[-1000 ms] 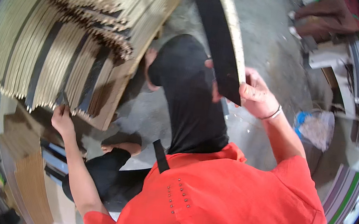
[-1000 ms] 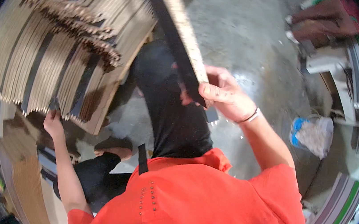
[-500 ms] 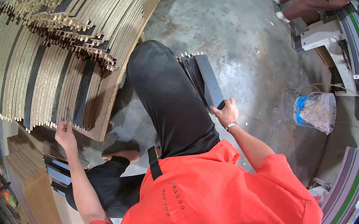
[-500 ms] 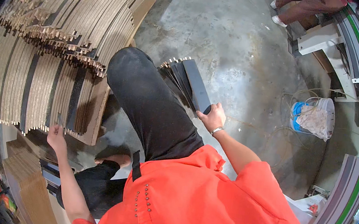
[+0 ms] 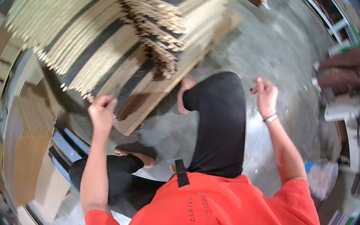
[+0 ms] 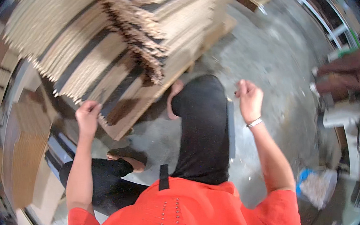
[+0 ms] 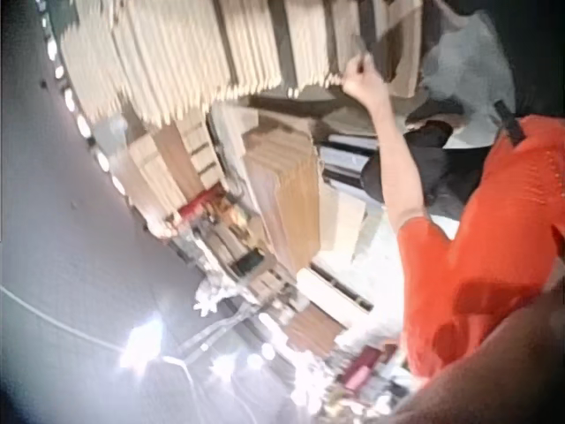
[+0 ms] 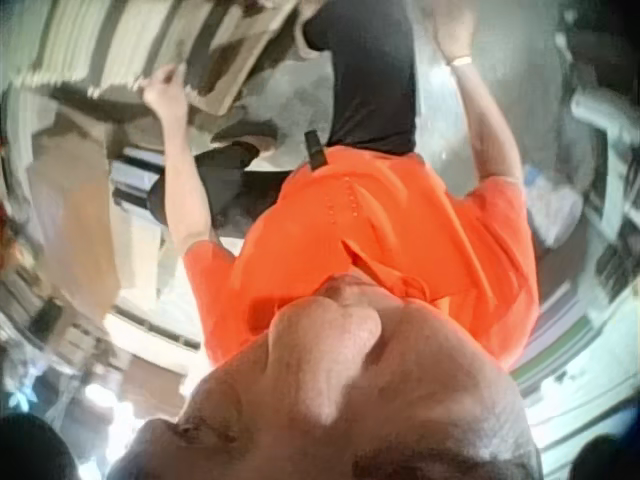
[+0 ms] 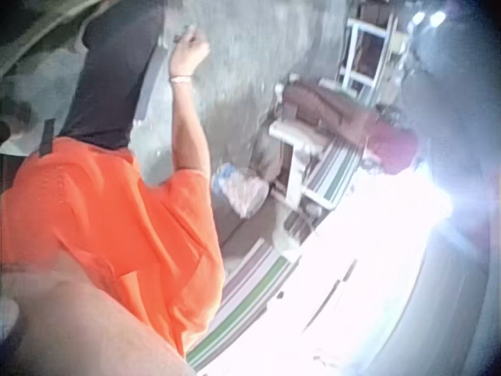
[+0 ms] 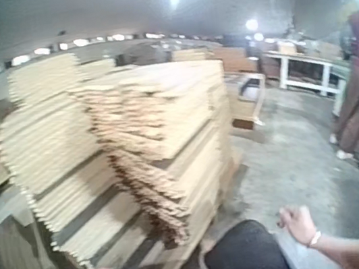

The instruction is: Applying a finishing coat or glue to the edges of wood slats in an industrial workshop.

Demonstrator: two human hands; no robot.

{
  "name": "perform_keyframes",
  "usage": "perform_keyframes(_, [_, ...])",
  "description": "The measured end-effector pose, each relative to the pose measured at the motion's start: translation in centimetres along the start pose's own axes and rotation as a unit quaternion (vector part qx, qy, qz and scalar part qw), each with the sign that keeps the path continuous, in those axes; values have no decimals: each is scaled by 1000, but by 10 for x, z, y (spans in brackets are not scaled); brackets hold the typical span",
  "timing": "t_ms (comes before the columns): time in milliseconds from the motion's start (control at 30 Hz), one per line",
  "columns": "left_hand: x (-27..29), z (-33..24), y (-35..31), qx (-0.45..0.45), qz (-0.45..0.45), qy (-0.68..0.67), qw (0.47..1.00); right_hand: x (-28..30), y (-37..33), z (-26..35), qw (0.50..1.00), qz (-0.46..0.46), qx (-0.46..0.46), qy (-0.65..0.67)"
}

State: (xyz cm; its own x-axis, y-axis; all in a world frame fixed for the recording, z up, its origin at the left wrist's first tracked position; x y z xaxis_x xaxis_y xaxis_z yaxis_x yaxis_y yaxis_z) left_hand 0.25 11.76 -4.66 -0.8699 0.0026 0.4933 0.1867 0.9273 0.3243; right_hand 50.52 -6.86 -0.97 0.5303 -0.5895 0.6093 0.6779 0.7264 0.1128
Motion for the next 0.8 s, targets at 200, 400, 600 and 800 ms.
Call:
perform_keyframes(200, [3,-21,-14,86,-13,-135,987,-133,0,276,901,139,409,26])
perform_keyframes(400, [-5,-34,-13,90,-17,-176,980,-295,57,383,866,108,470,-132])
perform_keyframes(600, [19,-74,-9,-10,-44,-104,994,-301,76,460,880,-92,465,-33])
perform_keyframes(800, [22,-94,-5,-80,-29,-88,993,-295,142,563,826,-86,529,-174])
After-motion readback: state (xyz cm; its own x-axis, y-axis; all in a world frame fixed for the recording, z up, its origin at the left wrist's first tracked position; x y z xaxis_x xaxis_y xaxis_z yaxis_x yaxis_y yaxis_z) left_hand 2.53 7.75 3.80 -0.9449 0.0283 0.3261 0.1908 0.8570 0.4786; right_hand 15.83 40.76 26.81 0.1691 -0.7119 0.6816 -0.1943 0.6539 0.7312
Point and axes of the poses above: each hand's wrist, its own y-axis towards the middle knuckle, its own x-axis out of the back of the hand, z = x × y, the point moved 8 cm from there along y, towards the middle knuckle, and after that the axes turned 4 degrees about -x, right-handed, at the moved point
